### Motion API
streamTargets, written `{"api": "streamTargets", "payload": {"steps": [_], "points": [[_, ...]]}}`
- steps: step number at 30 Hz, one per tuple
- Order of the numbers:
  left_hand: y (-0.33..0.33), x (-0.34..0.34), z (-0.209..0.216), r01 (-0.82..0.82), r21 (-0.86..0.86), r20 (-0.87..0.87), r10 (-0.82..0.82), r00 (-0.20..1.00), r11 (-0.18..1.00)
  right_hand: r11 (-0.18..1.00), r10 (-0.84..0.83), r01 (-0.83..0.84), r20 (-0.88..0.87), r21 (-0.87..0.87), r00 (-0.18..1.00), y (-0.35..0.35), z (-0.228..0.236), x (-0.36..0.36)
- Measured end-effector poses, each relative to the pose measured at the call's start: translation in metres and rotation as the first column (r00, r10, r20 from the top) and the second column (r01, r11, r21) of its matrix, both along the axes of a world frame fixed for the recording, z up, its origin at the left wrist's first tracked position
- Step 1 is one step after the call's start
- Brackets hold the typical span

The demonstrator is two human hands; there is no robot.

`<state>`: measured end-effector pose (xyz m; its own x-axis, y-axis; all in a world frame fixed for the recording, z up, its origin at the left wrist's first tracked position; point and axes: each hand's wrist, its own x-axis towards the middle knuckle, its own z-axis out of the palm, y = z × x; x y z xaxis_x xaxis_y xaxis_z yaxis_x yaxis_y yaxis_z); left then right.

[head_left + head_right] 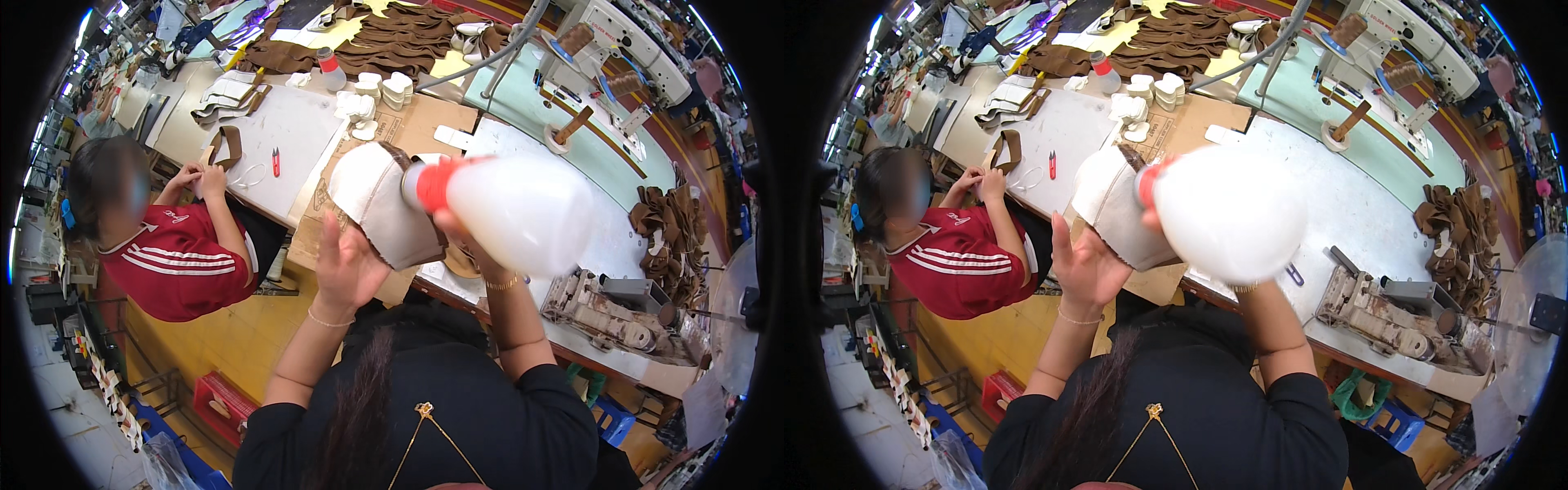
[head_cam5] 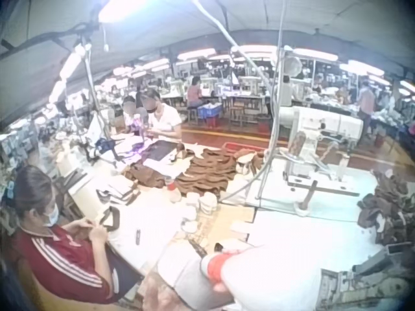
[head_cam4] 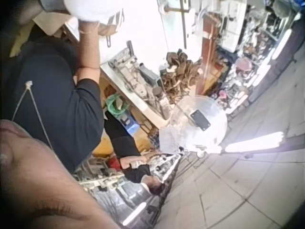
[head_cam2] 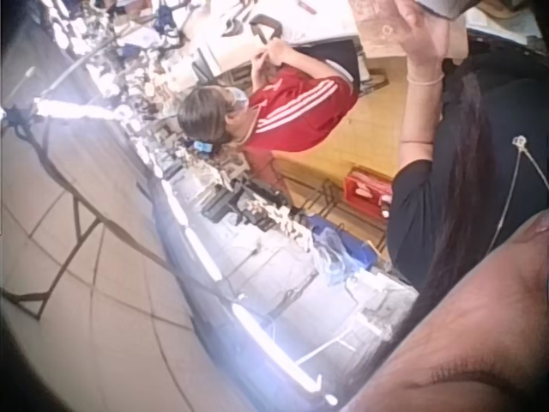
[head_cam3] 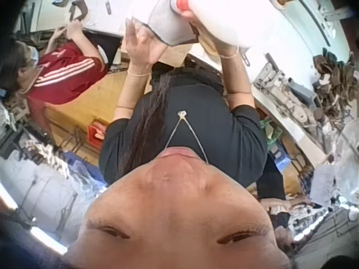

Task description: The person applies glue from a squeeze bottle to the edges of white shoe parts held in the left hand. The person repeatedly picks up parts, applies glue, and places them on the table while another worker sews nearby.

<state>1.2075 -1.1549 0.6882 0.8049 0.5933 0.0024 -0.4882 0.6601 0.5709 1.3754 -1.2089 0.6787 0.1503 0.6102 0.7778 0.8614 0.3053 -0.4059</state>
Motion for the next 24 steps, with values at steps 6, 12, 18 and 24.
{"api": "streamTargets", "payload": {"steps": [6, 12, 18, 24], "points": [[0.003, -0.006, -0.004, -0.012, 0.028, 0.016, 0.012, 1.0, 1.0, 0.996, 0.063, -0.001, -0.715, 0.087, 0.696, 0.009, 0.011, 0.012], [0.002, -0.007, -0.004, 0.036, -0.096, 0.084, -0.028, 0.996, 0.995, 0.997, -0.071, 0.057, -0.439, -0.045, 0.896, 0.003, 0.02, 0.014], [0.002, -0.002, -0.009, 0.091, -0.199, 0.124, -0.067, 0.99, 0.976, 0.975, 0.217, -0.178, -0.697, 0.13, 0.684, -0.011, 0.026, -0.004], [0.01, 0.008, -0.019, 0.227, -0.157, 0.398, -0.149, 0.905, 0.961, 0.959, 0.203, -0.267, -0.421, -0.099, 0.884, -0.012, 0.005, -0.011]]}}
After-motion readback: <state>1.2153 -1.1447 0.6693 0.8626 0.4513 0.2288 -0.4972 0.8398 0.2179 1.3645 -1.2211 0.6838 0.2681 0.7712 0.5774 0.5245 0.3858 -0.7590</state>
